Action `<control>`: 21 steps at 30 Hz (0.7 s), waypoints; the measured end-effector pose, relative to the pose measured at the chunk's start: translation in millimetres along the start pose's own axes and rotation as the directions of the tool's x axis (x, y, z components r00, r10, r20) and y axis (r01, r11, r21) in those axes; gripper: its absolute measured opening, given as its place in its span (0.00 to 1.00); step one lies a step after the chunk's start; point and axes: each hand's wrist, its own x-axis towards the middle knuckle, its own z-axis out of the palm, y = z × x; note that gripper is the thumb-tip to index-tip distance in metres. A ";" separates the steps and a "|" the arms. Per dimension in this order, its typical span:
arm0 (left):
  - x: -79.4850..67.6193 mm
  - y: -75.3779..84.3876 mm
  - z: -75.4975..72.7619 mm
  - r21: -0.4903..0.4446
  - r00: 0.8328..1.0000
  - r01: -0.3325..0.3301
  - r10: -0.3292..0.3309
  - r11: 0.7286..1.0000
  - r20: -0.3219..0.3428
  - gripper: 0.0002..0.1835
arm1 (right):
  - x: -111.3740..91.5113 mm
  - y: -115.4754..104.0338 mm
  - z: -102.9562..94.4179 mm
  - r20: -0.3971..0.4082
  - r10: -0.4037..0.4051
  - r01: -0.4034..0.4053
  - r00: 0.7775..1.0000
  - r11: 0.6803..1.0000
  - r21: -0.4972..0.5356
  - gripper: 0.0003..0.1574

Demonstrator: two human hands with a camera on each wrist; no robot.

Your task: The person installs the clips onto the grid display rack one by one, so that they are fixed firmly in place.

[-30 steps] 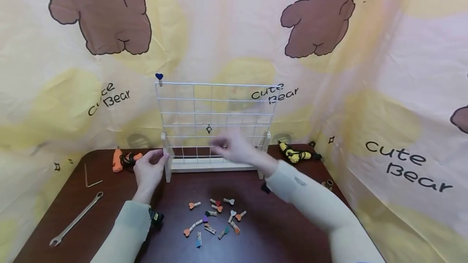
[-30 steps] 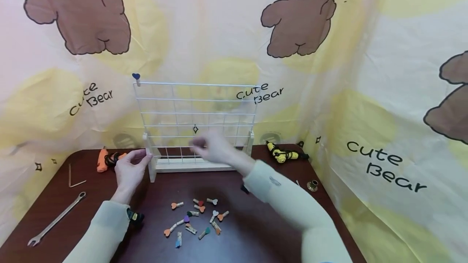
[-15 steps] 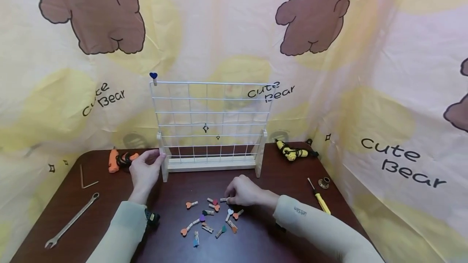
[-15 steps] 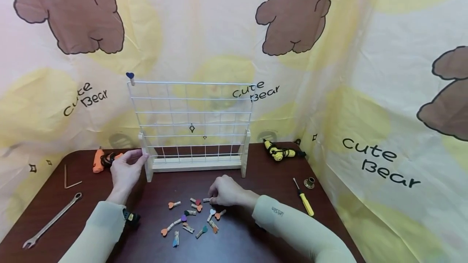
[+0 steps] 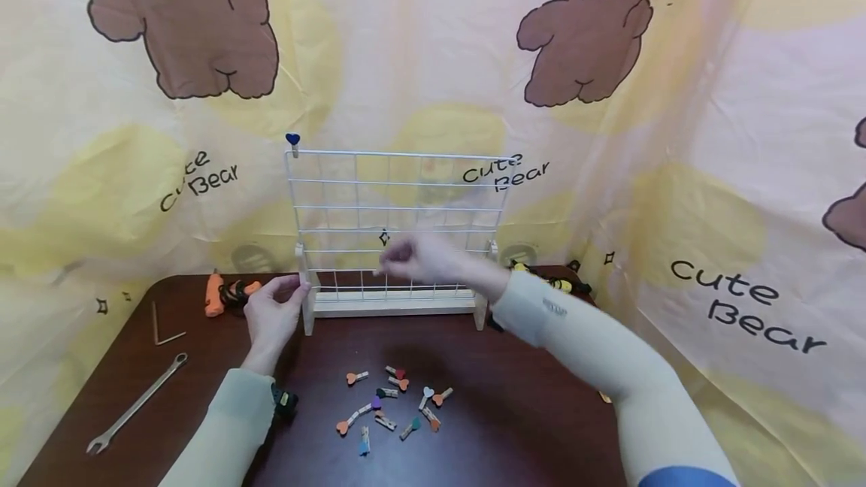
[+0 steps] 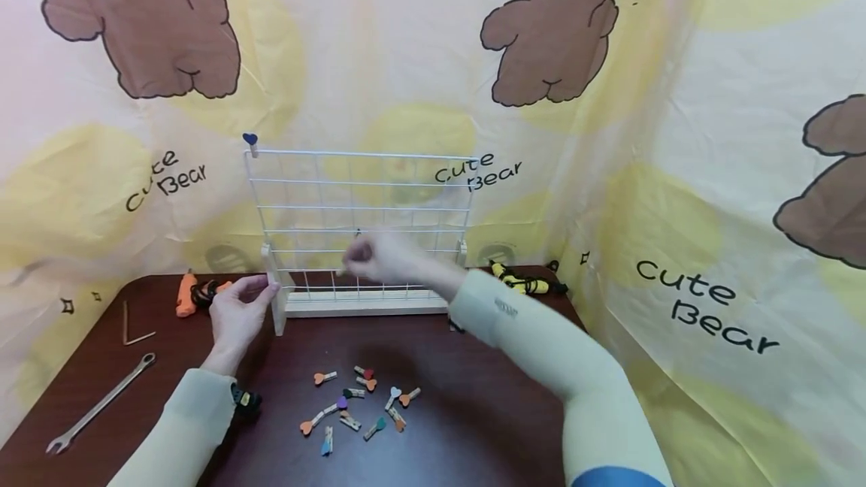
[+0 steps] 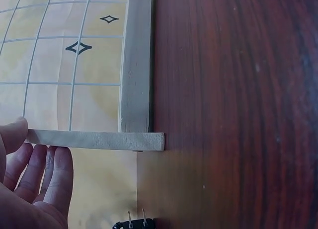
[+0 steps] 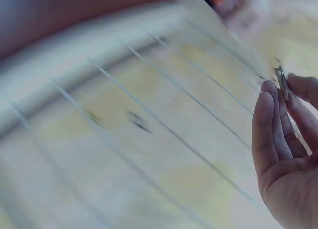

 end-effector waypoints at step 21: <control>2.7 -2.9 1.4 0.006 1.000 -0.013 0.013 1.000 -0.013 0.16 | 150.1 -99.9 -99.3 -0.224 -0.105 0.024 0.969 0.941 -0.337 0.16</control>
